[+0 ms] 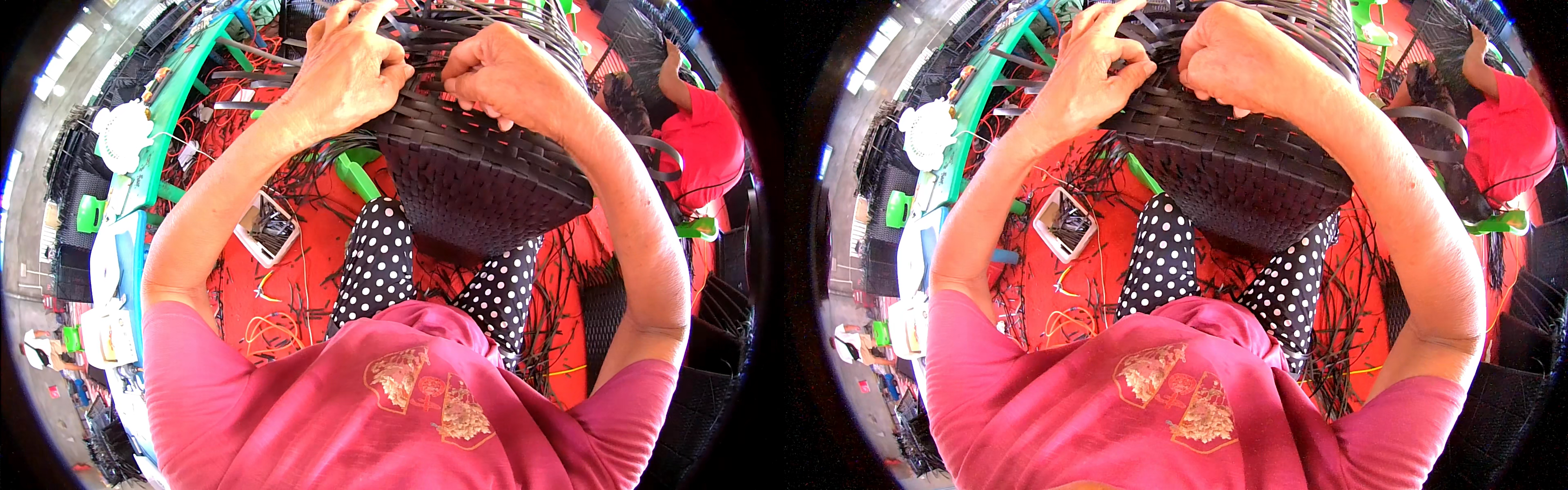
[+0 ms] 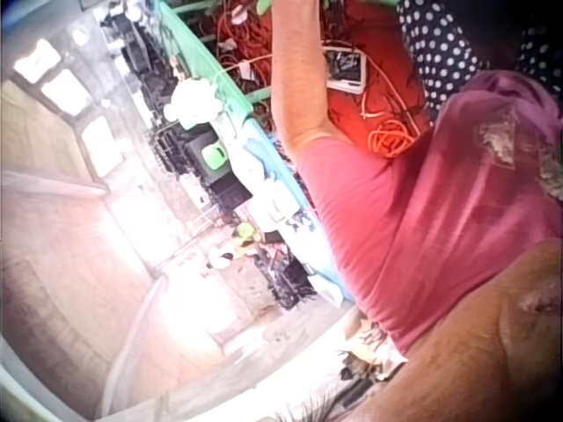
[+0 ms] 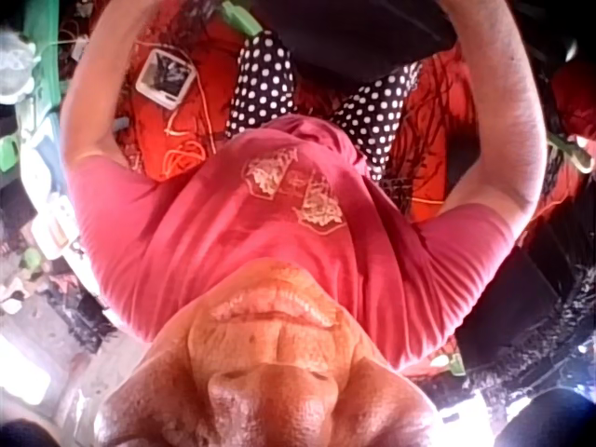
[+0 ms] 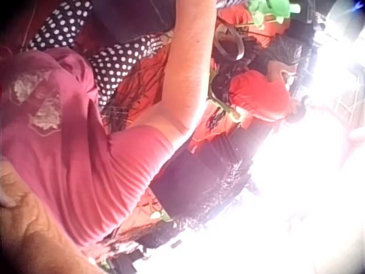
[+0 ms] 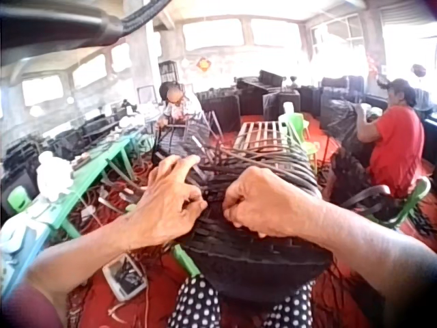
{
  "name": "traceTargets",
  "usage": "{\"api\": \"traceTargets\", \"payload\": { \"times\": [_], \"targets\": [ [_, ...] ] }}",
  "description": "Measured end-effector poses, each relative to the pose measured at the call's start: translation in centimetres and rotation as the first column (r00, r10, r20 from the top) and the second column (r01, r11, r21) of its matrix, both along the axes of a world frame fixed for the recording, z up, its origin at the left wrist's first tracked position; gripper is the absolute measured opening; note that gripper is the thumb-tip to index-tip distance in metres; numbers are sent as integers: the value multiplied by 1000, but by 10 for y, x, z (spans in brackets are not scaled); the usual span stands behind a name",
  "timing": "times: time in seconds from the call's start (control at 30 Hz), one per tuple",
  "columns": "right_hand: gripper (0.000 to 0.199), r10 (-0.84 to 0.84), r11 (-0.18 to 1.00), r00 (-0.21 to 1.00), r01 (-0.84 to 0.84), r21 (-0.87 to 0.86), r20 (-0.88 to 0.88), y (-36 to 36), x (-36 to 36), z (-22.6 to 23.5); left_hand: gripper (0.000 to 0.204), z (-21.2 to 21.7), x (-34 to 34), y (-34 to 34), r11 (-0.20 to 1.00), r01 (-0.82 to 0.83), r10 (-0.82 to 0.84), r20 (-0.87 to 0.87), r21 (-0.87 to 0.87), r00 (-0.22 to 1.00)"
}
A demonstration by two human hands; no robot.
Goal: The person weaves a black plastic basket by hand, interlacing black plastic strips through a vertical frame. They repeatedly pull strips through the weave, tighten the structure, and adjust the basket's orientation to continue the pattern.
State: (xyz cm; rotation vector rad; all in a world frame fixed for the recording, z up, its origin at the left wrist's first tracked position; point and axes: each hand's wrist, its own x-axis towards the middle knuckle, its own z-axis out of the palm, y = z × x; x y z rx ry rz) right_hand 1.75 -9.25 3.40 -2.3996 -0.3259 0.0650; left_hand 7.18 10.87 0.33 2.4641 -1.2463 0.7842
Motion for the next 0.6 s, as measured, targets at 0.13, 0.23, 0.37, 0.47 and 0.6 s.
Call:
{"api": "traceTargets", "payload": {
  "times": [0.13, 0.23, 0.37, 0.47, 0.6],
  "targets": [
    [16, 108, 984, 993, -100, 148, -40, -6, 12, -11, 14, 1, 2, 0, 997, -50, 52, -28, 64, 998],
    [17, 113, 966, 993, -105, 235, -20, -6, 18, -18, 12, -1, 4, -1, 996, -85, 83, -200, -3, 976],
    [20, 87, 978, 996, -92, 186, 37, 3, 16, -16, 9, -5, 13, 8, 998, -36, 18, -292, -59, 956],
    [22, 78, 994, 996, -80, 79, 30, 4, 16, -10, 13, -7, 18, 15, 999, -14, 0, -307, -42, 952],
    [22, 110, 992, 993, -113, 64, 47, 4, 27, -20, 17, -6, 16, 19, 982, 38, -124, -480, -184, 868]
  ]
}}
